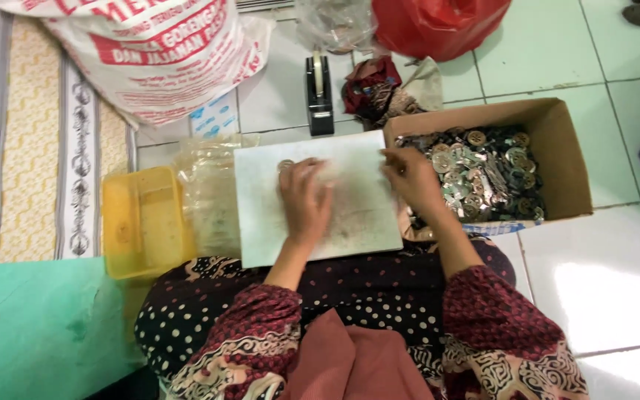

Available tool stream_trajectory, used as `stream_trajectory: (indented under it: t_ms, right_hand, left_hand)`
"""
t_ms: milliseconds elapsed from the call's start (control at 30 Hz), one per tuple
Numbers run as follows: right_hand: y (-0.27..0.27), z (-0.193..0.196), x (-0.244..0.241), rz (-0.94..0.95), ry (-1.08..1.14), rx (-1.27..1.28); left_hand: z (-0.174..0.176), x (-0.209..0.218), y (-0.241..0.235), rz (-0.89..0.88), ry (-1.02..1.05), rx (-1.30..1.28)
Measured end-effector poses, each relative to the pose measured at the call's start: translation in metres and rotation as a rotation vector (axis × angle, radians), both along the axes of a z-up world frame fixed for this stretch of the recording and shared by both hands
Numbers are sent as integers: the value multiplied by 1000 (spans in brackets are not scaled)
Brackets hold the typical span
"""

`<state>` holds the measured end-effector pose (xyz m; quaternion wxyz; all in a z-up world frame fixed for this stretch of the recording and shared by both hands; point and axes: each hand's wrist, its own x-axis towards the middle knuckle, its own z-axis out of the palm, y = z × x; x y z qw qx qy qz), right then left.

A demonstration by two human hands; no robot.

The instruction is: The person sits on the floor and sorts metal pendants from a cardboard box onto a white board. They then place the pendants into small plastic bags, seal them with tape, and set the bags aside in a yellow container. The person repeats this process for several batches of pendants.

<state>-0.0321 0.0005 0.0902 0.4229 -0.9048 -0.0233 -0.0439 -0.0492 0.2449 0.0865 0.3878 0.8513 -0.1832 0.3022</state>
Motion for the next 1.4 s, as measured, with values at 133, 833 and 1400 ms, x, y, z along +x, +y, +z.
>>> stream_trajectory:
  t_ms: [133,833,1400]
  right_hand:
    - [-72,-12,-7,-191,-22,-213]
    - [-124,-65,-7,-458,245,-185]
    - [-130,-32,-62,-644,-78,630]
  left_hand:
    - [-29,17,-99,-239,-32,-45]
    - [-38,47,-225,-310,953,-255]
    - [19,13,-207,-335,823,-397]
